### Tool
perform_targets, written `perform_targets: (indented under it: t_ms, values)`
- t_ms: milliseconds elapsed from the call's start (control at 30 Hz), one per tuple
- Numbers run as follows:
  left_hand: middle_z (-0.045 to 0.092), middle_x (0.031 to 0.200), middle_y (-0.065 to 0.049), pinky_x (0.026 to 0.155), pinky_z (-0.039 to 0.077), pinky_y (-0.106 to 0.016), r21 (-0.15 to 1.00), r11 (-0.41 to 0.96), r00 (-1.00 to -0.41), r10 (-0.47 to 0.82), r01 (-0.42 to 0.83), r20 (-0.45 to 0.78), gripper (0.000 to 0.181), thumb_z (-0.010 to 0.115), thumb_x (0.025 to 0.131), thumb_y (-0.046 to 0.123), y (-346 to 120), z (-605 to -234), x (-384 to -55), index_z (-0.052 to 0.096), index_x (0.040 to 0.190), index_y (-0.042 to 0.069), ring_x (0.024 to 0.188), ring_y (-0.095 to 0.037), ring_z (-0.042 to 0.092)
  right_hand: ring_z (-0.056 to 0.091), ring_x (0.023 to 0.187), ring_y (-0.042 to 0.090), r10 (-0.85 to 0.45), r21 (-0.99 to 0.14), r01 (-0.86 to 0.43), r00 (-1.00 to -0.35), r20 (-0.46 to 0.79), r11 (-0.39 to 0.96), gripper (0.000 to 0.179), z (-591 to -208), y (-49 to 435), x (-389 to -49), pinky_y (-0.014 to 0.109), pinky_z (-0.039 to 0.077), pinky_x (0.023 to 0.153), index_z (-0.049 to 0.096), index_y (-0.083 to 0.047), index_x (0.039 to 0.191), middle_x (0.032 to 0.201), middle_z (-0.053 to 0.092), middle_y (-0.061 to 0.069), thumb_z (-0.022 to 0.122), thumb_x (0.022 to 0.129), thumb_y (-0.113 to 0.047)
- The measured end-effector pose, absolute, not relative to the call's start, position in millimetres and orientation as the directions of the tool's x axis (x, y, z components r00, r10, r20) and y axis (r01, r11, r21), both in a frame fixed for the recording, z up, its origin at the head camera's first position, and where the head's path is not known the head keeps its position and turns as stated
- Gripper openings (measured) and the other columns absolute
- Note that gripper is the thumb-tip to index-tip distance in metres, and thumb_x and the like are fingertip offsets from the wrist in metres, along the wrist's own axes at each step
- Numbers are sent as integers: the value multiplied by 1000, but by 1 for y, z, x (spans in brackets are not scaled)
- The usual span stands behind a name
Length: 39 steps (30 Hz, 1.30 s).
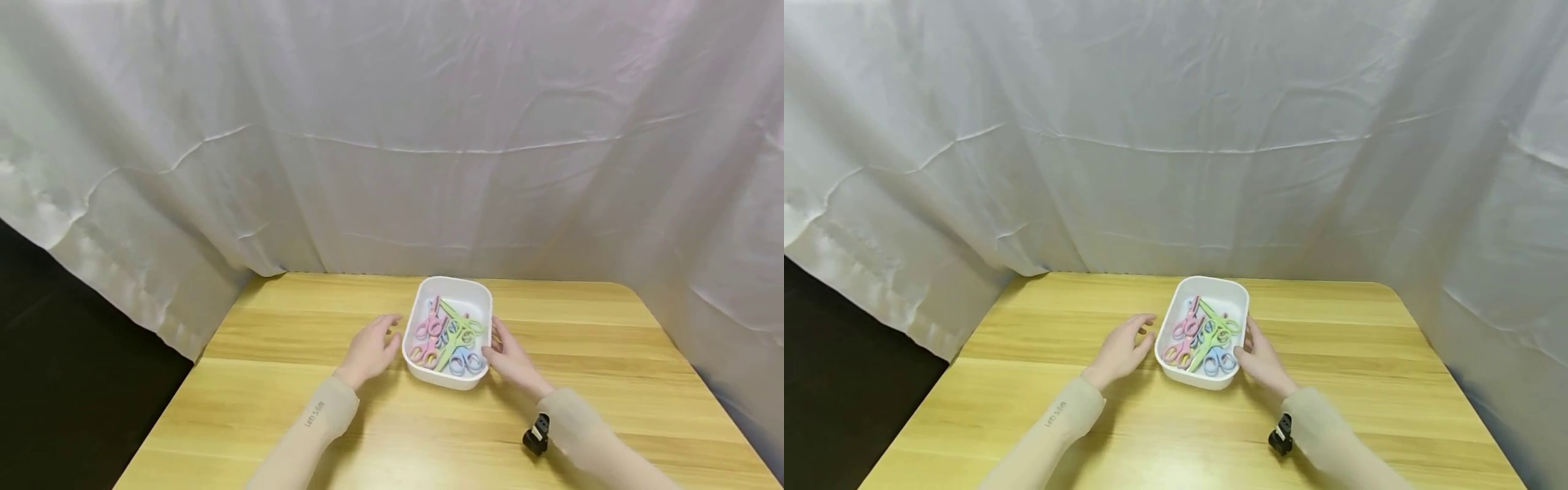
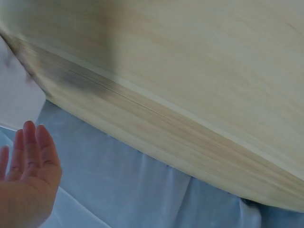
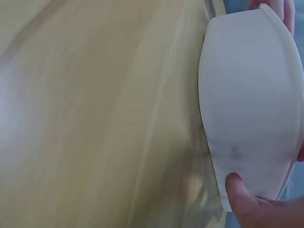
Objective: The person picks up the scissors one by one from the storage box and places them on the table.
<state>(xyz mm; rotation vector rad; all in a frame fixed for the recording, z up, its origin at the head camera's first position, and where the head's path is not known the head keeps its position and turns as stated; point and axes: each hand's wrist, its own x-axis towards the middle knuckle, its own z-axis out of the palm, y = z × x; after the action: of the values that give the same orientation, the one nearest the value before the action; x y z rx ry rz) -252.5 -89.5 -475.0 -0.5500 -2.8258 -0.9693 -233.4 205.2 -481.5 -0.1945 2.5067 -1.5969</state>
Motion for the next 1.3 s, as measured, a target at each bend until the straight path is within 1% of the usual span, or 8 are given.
perform_targets:
  t_ms: [233, 333, 500, 700, 767, 1067, 1200, 1300]
  values:
    - [60, 140, -16, 99, 57, -49, 713, 659, -969, 206, 238, 134, 66, 53, 102, 25, -98, -475, -255, 27, 159, 5, 112, -31, 68, 34, 146, 49, -260, -932, -73, -965, -23, 354, 73, -488, 178, -238, 51, 35, 119, 1, 6, 159, 163, 17, 34, 44, 101, -1]
    - [60, 140, -17, 102, 56, -48, 770, 616, -984, 155, 168, 91, 68, 52, 103, 25, -102, -475, -256, 22, 159, 2, 113, -30, 67, 33, 147, 48, -301, -947, -91, -954, -7, 307, 72, -491, 167, -240, 50, 32, 120, 1, 4, 160, 163, 18, 33, 44, 102, -2]
    - [60, 138, -23, 109, 50, -52, 787, 610, -995, 73, 95, 63, 63, 49, 103, 22, -110, -477, -259, 27, 156, -3, 119, -36, 64, 28, 150, 45, -341, -969, -76, -940, -10, 236, 72, -495, 149, -241, 48, 28, 122, 0, 0, 161, 165, 15, 30, 43, 103, -3]
    - [50, 149, -28, 119, 39, -56, 770, 637, -999, -3, 31, 43, 56, 45, 104, 18, -120, -478, -263, 32, 154, -4, 135, -43, 52, 30, 150, 43, -363, -973, -77, -932, -7, 216, 71, -499, 127, -243, 48, 28, 123, 3, -3, 162, 166, 16, 27, 44, 104, -5]
    - [48, 150, -28, 119, 38, -57, 772, 635, -999, -16, 15, 33, 56, 44, 104, 15, -123, -478, -264, 31, 155, -4, 136, -44, 51, 30, 150, 42, -364, -973, -82, -931, -2, 215, 71, -498, 120, -244, 47, 27, 123, 3, -3, 162, 166, 16, 26, 44, 104, -5]
    - [48, 147, -32, 118, 41, -54, 760, 647, -997, -70, -59, -18, 63, 40, 99, 1, -136, -483, -270, 18, 158, -7, 130, -44, 56, 28, 152, 39, -361, -980, -74, -933, 2, 186, 72, -499, 96, -245, 42, 25, 123, 4, -3, 162, 167, 17, 24, 45, 103, -5]
    - [51, 146, -28, 116, 43, -53, 805, 586, -995, -79, -89, -53, 70, 45, 92, -8, -138, -486, -274, 21, 158, -2, 128, -42, 56, 32, 150, 40, -340, -981, -71, -940, 5, 182, 71, -500, 90, -244, 42, 30, 121, 6, -2, 162, 165, 20, 26, 46, 103, -5]
    - [57, 139, -23, 111, 49, -50, 843, 526, -993, -67, -115, -94, 78, 52, 87, -13, -137, -489, -276, 27, 158, 4, 121, -37, 61, 44, 143, 41, -308, -966, -89, -951, 11, 241, 70, -502, 89, -243, 42, 40, 117, 10, 0, 161, 160, 32, 28, 48, 103, -7]
